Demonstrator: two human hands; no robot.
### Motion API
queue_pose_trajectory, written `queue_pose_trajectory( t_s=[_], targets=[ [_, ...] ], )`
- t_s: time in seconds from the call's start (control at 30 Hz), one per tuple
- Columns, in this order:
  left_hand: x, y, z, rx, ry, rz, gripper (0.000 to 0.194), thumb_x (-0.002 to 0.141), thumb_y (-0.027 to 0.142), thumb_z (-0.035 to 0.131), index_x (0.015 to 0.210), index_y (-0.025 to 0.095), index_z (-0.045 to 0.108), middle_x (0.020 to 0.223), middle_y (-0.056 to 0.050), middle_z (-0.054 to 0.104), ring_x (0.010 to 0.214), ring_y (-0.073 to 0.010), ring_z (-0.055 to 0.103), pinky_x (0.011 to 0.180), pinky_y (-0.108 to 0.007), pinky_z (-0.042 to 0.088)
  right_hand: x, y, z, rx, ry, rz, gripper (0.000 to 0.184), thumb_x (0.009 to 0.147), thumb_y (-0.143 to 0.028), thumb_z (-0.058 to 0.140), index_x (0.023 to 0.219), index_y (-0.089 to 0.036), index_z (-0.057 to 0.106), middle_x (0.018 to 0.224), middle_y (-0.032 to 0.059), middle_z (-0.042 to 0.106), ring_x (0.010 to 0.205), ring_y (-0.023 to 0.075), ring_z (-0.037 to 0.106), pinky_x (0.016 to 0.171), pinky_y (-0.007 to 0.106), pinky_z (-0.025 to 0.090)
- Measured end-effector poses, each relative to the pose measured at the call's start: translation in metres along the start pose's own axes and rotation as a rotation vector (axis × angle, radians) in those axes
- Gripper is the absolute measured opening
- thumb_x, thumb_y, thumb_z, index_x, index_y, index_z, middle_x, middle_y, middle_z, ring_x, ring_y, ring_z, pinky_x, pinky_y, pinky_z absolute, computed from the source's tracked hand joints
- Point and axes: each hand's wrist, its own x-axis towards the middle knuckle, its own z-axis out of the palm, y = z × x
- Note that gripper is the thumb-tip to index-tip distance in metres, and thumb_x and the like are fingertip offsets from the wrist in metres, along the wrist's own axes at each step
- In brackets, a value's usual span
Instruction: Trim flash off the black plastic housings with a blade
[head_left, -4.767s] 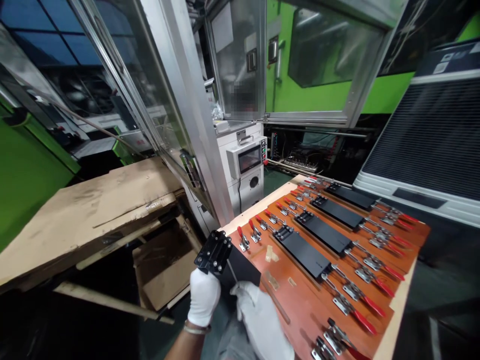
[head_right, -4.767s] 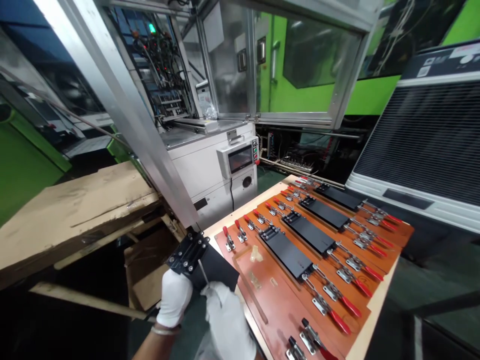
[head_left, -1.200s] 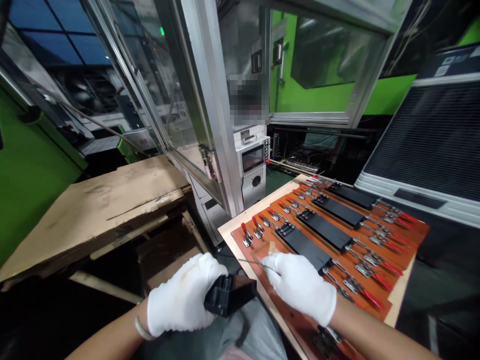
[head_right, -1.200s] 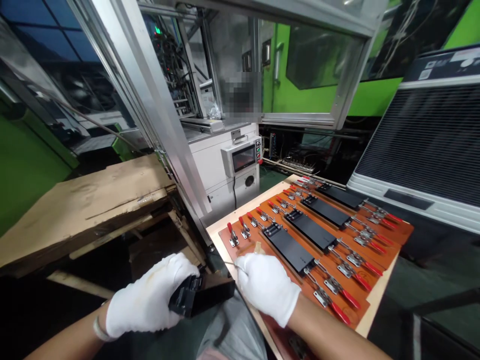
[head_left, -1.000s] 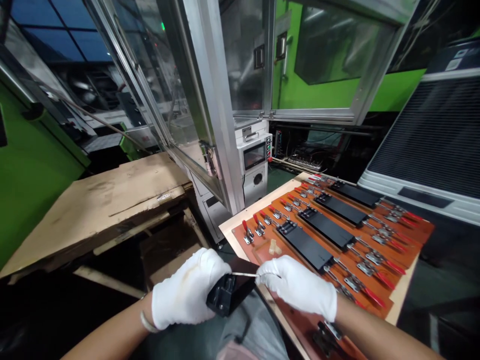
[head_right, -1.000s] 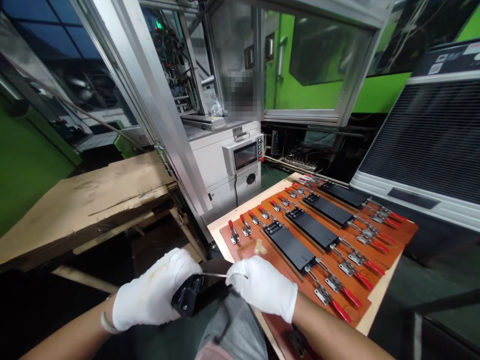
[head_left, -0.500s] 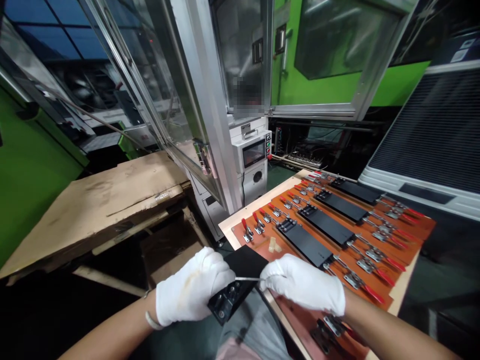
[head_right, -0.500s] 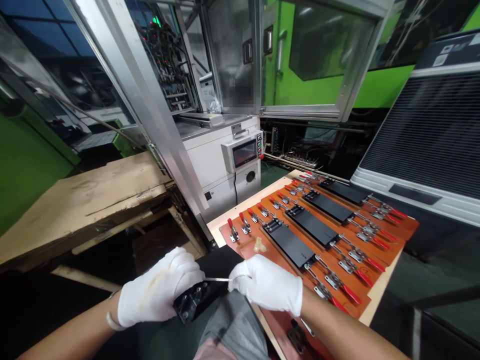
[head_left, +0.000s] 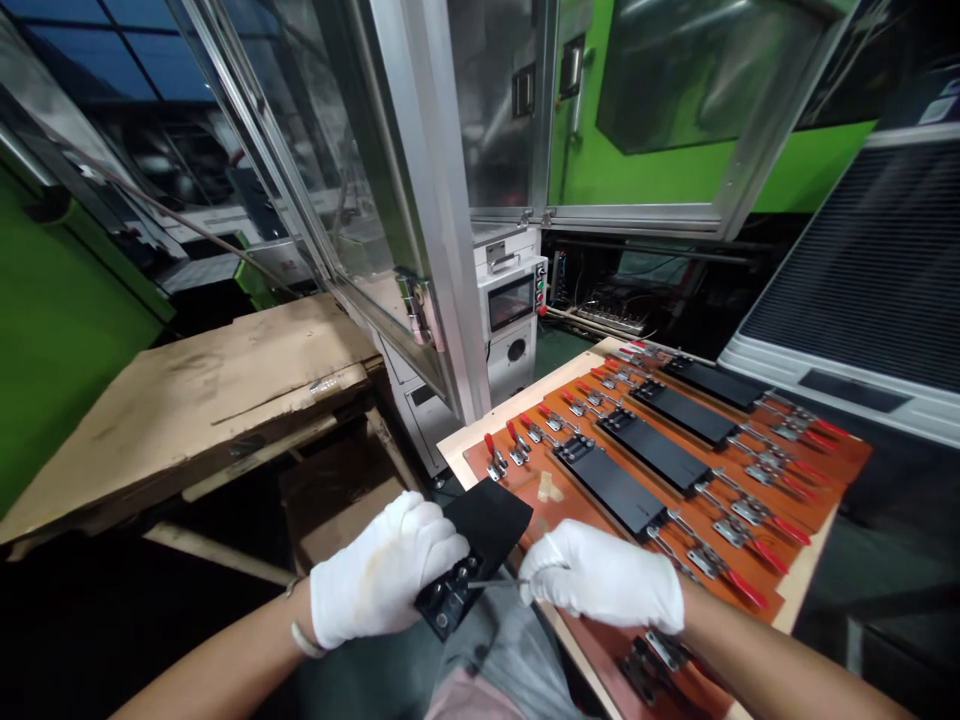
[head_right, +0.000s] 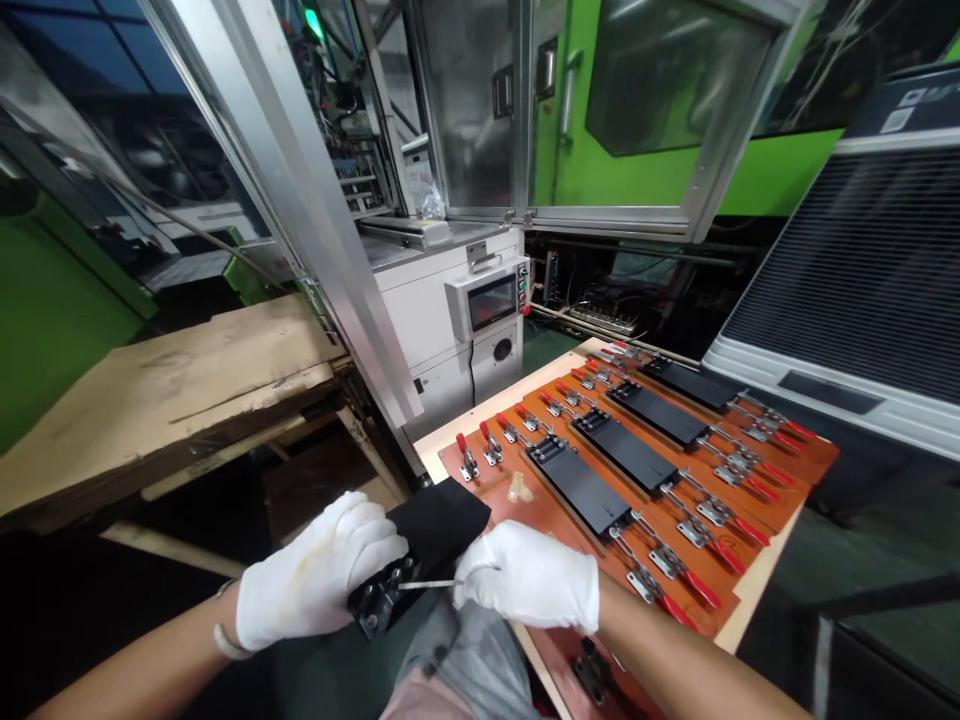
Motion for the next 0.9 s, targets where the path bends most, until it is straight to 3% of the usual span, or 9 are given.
queue_pose_trajectory(
  t_s=[0.23,0.33,0.5,0.67,0.8,0.9],
  targets=[
    [-0.001,0.000,-0.001,0.037,-0.033,-0.013,0.007,0.085,0.015,0.050,0.085,0.021,0.052,0.074,-0.001,0.056,0.068,-0.0181,0.045,0.065,-0.035,0.032,0.002,0.000,0.002,-0.035,0.071,-0.084,0.024,0.076,-0.009,0.047,0.070,-0.013,0.071,0.061,-0.0009,0.059,0.060,0.0115,0.054,0.060,0.020,0.041],
    [-0.001,0.000,-0.001,0.025,-0.019,-0.006,0.007,0.083,0.015,0.051,0.087,0.021,0.053,0.075,-0.001,0.056,0.068,-0.0184,0.045,0.065,-0.035,0.031,0.000,0.001,0.003,0.001,-0.009,-0.043,0.025,0.074,-0.008,0.048,0.071,-0.014,0.071,0.056,-0.0030,0.054,0.055,0.0100,0.050,0.054,0.019,0.038],
    [-0.001,0.002,-0.003,0.044,-0.042,0.006,0.007,0.084,0.015,0.051,0.087,0.021,0.053,0.075,0.000,0.056,0.068,-0.0184,0.044,0.065,-0.035,0.031,-0.003,0.004,0.003,0.043,0.077,-0.045,0.023,0.080,-0.014,0.047,0.076,-0.012,0.070,0.056,-0.0024,0.052,0.051,0.0100,0.049,0.050,0.019,0.038],
    [0.001,0.002,-0.002,0.016,0.000,0.026,0.009,0.083,0.014,0.052,0.089,0.021,0.054,0.075,0.000,0.056,0.068,-0.0182,0.044,0.064,-0.035,0.030,-0.005,0.008,0.004,0.101,-0.008,-0.002,0.022,0.075,-0.013,0.049,0.078,-0.012,0.071,0.057,-0.0023,0.053,0.050,0.0096,0.048,0.049,0.018,0.037],
    [0.002,0.002,-0.002,0.010,0.050,0.012,0.009,0.084,0.013,0.051,0.089,0.020,0.054,0.073,0.000,0.055,0.066,-0.0177,0.042,0.064,-0.034,0.030,-0.006,0.011,0.005,0.125,0.051,0.001,0.020,0.076,-0.017,0.051,0.078,-0.012,0.071,0.054,-0.0031,0.051,0.049,0.0090,0.045,0.048,0.018,0.035],
    [0.003,0.003,-0.004,0.020,0.057,0.044,0.011,0.084,0.012,0.051,0.091,0.020,0.055,0.073,0.000,0.056,0.067,-0.0177,0.043,0.065,-0.035,0.030,-0.008,0.010,0.002,0.119,-0.049,0.023,0.021,0.073,-0.015,0.051,0.074,-0.013,0.072,0.053,-0.0033,0.052,0.048,0.0086,0.045,0.047,0.018,0.034]
  ],
)
